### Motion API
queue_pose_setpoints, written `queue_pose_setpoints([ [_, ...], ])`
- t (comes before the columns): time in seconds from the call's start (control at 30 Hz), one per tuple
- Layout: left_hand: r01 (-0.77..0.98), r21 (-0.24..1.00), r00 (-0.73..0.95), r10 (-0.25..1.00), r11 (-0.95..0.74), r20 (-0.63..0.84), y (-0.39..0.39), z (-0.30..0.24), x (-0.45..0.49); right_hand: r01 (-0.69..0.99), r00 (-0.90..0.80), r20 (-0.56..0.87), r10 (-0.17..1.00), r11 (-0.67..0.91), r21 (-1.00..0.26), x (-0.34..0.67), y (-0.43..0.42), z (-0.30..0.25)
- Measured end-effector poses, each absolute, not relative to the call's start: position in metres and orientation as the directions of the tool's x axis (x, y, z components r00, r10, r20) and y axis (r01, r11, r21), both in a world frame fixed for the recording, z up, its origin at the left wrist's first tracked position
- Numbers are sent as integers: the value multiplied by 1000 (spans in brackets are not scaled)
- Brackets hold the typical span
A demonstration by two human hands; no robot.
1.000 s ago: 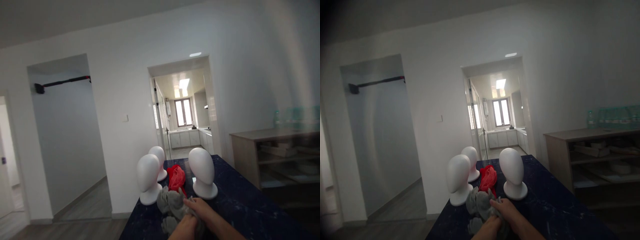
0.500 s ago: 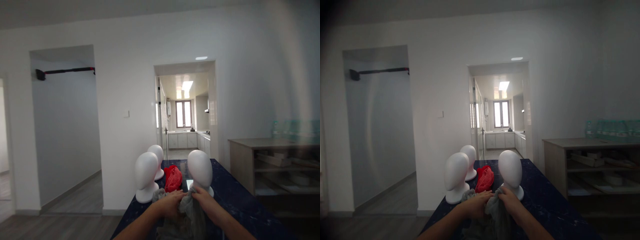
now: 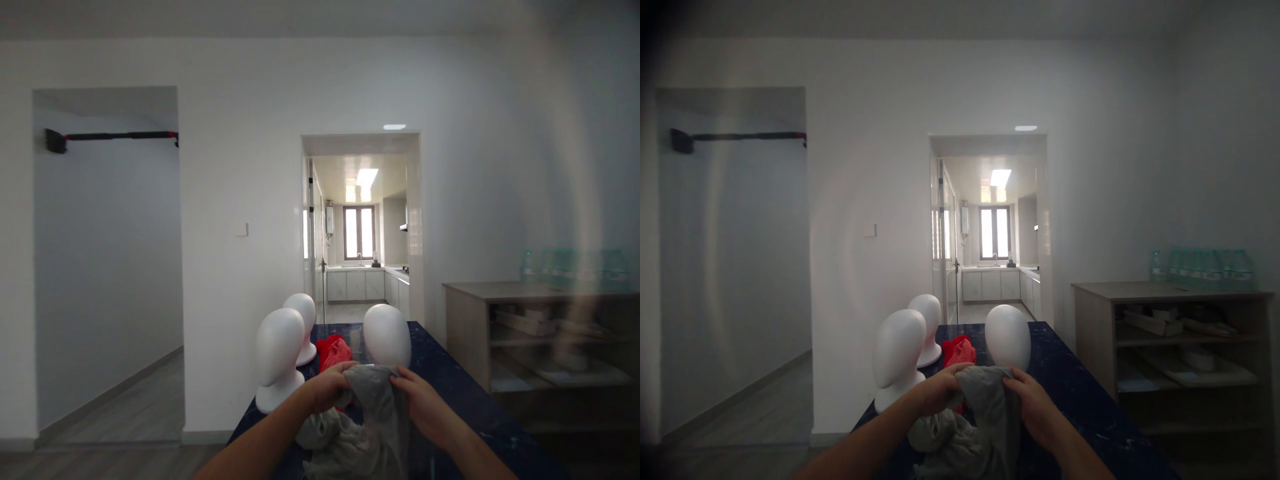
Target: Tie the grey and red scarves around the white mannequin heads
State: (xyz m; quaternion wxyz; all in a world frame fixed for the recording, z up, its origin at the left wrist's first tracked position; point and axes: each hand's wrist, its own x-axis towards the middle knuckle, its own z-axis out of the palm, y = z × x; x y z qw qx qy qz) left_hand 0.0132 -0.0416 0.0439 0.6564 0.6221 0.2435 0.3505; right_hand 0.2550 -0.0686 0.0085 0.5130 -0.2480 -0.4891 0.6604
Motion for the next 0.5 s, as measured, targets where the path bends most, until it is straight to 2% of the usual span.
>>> queue_pose_setpoints([
  [0.1, -152, 988, 629, 772, 2, 95, -45, 53, 4, -412, -286, 199, 937, 67, -909, 251, -70, 3],
  [0.2, -197, 979, 627, 774, 46, 90, -49, 61, -1, -437, -252, 181, 951, 55, -898, 240, -72, -2],
  [0.3, -227, 971, 619, 781, 77, 83, -50, 68, 0, -389, -226, 196, 954, 96, -916, 228, -74, -5],
  [0.4, -272, 954, 598, 799, 126, 65, -48, 73, 3, -199, -313, 269, 911, 214, -956, 221, -71, -6],
  [0.5, -312, 932, 578, 816, 184, 32, -45, 73, 0, 67, -375, 322, 869, 372, -926, 218, -64, -4],
])
